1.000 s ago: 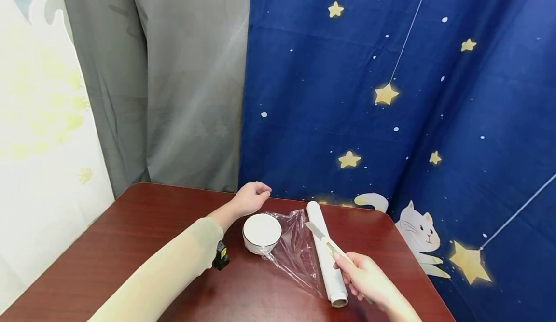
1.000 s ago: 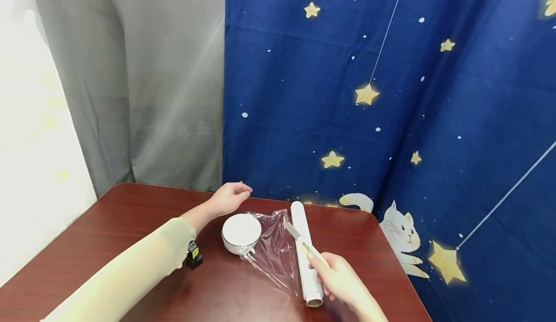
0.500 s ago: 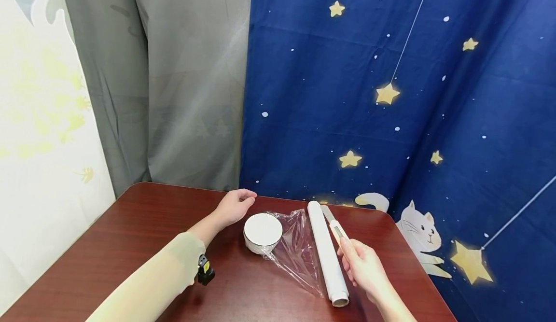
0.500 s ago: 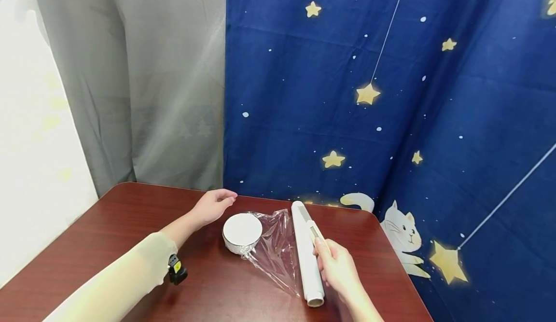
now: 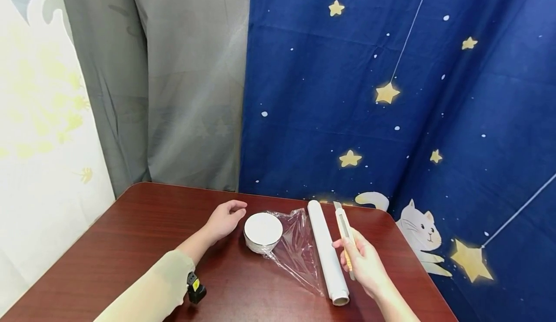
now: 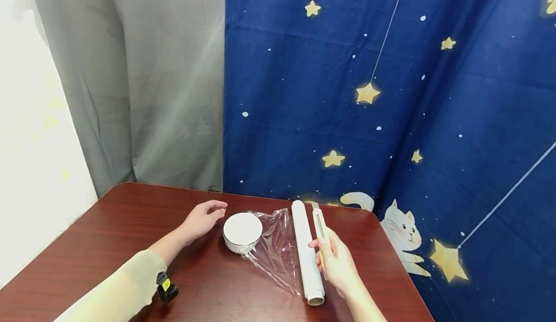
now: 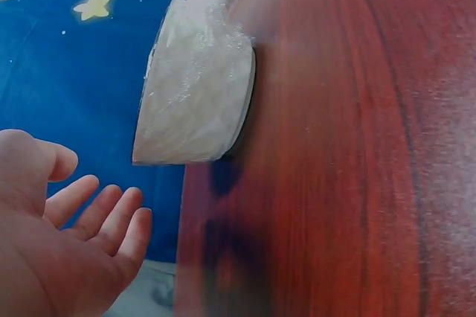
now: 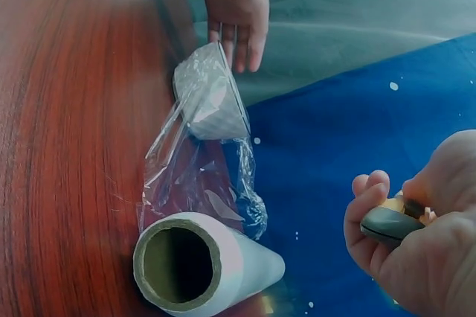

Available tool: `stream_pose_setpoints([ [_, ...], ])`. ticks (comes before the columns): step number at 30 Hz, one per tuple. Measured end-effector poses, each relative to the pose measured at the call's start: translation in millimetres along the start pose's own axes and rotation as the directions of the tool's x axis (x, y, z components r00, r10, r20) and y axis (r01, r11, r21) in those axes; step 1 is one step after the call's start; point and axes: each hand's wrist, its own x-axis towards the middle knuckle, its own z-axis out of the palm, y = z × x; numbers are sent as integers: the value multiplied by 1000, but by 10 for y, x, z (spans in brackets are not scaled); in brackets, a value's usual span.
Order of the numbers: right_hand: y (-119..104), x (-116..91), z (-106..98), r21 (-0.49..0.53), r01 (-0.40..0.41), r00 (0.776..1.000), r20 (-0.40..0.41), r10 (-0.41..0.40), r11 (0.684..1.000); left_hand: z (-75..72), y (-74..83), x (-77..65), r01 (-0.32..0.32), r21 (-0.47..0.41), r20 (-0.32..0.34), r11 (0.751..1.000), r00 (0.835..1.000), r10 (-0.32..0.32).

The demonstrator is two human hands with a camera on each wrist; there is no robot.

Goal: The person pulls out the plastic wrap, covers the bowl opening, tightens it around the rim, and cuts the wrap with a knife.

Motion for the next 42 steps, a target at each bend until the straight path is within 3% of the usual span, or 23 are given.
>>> stream_pose_setpoints([
  [8,5,35,-59,-46,-1,1000,9,2,999,-17,-45,-83,34,-26,8,999,999,-33],
  [14,45,147,-171,-65,9,999,-39,-11,998,-10,-69,-136,44,-21,23,999,999,-44],
  [20,166,353,-363,52,-119,978,-169,126,992,-12,-117,-182,59,-29,35,998,998,-58],
  [24,321,480,-541,-38,-187,957,-235,173,982,-20,-133,-222,84,-44,48,995,995,-82],
  [29,577,575,-736,-251,-262,948,-250,199,932,-5,-140,-255,98,-59,66,993,993,-94],
  [36,844,670,-849,-351,-317,942,-223,250,881,46,-152,-252,99,-65,72,993,993,-94],
  [39,884,703,-867,-467,-312,945,-243,219,828,56,-154,-250,102,-75,71,992,993,-97],
  [42,890,728,-872,-591,-301,950,-255,181,749,57,-164,-256,106,-87,67,991,993,-101],
])
